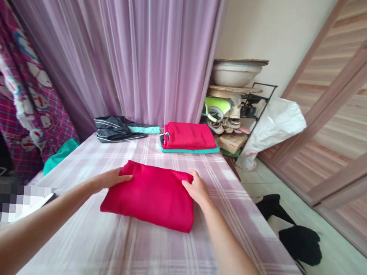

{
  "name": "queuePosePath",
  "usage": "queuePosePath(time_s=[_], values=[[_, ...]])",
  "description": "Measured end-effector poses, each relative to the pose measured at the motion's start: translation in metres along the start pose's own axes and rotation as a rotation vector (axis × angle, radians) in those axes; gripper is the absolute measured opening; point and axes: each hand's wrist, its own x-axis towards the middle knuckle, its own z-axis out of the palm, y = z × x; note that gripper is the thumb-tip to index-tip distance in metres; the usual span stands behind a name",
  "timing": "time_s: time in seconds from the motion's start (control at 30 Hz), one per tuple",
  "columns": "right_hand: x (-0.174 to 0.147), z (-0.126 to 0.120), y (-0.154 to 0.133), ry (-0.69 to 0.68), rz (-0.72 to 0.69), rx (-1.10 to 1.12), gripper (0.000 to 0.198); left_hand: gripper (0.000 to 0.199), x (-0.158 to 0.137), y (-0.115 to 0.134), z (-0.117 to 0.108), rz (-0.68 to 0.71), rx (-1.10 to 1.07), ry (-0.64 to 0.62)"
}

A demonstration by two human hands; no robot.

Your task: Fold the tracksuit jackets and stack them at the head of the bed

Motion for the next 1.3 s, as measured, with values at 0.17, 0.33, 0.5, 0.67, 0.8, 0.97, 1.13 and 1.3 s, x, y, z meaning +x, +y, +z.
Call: queuePosePath(time_s=[0.17,0.33,0.5,0.67,0.8,0.97,1.13,1.3], values=[[-0.007,0.001,-0.080,0.084,-0.180,-0.377,0.048,0.070,-0.065,-0.002,-0.011,-0.050,0.490,0.344],[-0.037,0.027,-0.137,0.213,-0.524,-0.327,0.044,0.044,-0.055,0.050,0.030,0.388,0.772,0.512],[-0.044,0.078,-0.114,0.044,-0.357,-0.325,0.048,0.047,-0.020,0.033,0.081,0.288,0.713,0.415],[-0.042,0.087,-0.092,-0.017,-0.366,-0.377,0.052,0.048,-0.010,0.005,0.091,0.323,0.694,0.452],[-0.034,0.073,-0.084,-0.016,-0.305,-0.477,0.057,0.050,-0.014,-0.001,0.084,0.327,0.674,0.442],[-0.032,0.061,-0.063,0.030,-0.261,-0.549,0.059,0.051,-0.020,-0.019,0.077,0.286,0.595,0.435],[-0.040,0.054,-0.033,0.079,-0.184,-0.531,0.055,0.051,-0.018,-0.031,0.078,0.254,0.509,0.424],[-0.050,0.051,-0.007,0.104,-0.127,-0.493,0.053,0.046,-0.016,-0.039,0.081,0.314,0.466,0.494]])
